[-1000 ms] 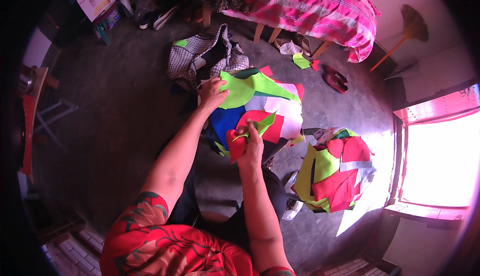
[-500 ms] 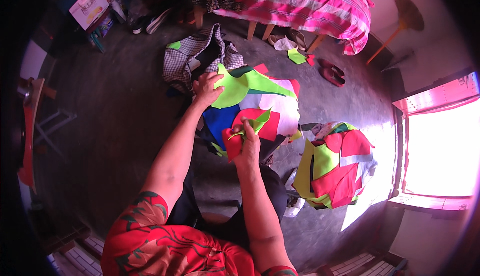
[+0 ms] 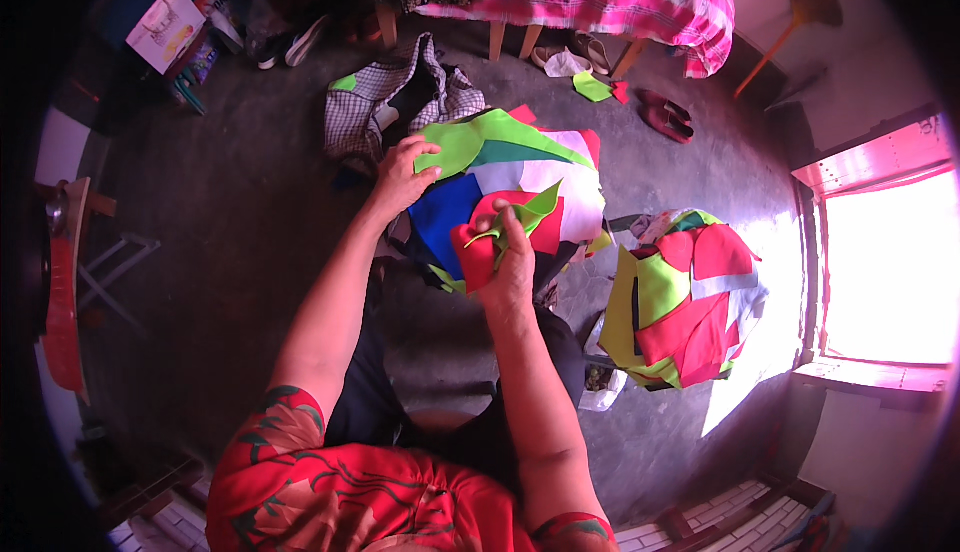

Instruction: The person sits on the floor and repeatedly picks up, folds, and stacks colorful fabric pieces into a growing pile. The person handles each piece individually, turning them over and arranging them by hand.

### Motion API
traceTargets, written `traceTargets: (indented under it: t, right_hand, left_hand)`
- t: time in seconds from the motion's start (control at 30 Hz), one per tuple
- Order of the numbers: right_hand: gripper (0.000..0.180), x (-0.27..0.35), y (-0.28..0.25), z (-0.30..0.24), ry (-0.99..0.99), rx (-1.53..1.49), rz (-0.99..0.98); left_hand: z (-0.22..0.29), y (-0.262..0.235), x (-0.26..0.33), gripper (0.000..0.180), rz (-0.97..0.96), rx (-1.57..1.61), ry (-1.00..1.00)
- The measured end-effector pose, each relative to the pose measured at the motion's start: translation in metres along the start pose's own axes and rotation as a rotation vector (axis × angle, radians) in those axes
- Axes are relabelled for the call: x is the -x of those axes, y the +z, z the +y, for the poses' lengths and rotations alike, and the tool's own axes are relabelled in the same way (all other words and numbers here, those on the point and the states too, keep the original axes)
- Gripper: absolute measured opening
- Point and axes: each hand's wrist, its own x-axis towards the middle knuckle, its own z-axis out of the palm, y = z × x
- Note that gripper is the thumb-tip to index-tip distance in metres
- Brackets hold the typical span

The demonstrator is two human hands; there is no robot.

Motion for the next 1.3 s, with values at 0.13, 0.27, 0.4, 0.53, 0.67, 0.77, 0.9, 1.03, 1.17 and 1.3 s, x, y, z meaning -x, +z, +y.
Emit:
traceTargets:
  t: [0.13, 0.27, 0.4, 0.53, 0.67, 0.77, 0.9, 1.03, 1.17, 1.3]
  right_hand:
    - [0.023, 0.001, -0.001, -0.01, -0.026, -0.098, -0.07]
    - [0.028, -0.009, -0.007, -0.009, -0.065, -0.141, -0.078]
    - [0.03, -0.011, -0.007, -0.004, -0.071, -0.146, 0.006]
    - [0.031, -0.009, 0.004, -0.001, -0.09, -0.128, 0.018]
    - [0.03, -0.019, -0.013, -0.007, -0.15, 0.039, 0.128]
    - [0.027, -0.022, -0.021, -0.011, -0.187, 0.119, 0.253]
    - [0.022, -0.021, -0.025, -0.018, -0.201, 0.134, 0.343]
    - [0.021, -0.017, -0.013, -0.013, -0.139, 0.138, 0.333]
    - [0.026, -0.012, -0.006, -0.007, -0.061, 0.192, 0.328]
    - [0.021, -0.015, -0.014, 0.0, 0.106, 0.297, 0.217]
  left_hand:
    - [0.049, -0.02, 0.021, 0.032, -0.244, 0.562, -0.229]
    - [0.074, -0.036, 0.026, 0.042, -0.54, 0.935, -0.285]
    - [0.082, -0.028, 0.027, 0.052, -0.698, 1.099, -0.244]
    - [0.077, -0.022, 0.028, 0.051, -0.707, 0.973, -0.309]
    - [0.068, -0.022, 0.026, 0.042, -0.801, 0.9, -0.382]
    - [0.068, -0.029, 0.026, 0.035, -0.798, 1.097, -0.441]
    - [0.059, -0.04, 0.023, 0.034, -0.717, 1.312, -0.438]
    - [0.057, -0.043, 0.02, 0.038, -0.547, 1.371, -0.46]
    - [0.056, -0.042, 0.018, 0.05, -0.5, 1.396, -0.415]
    - [0.059, -0.038, 0.019, 0.058, -0.519, 1.361, -0.351]
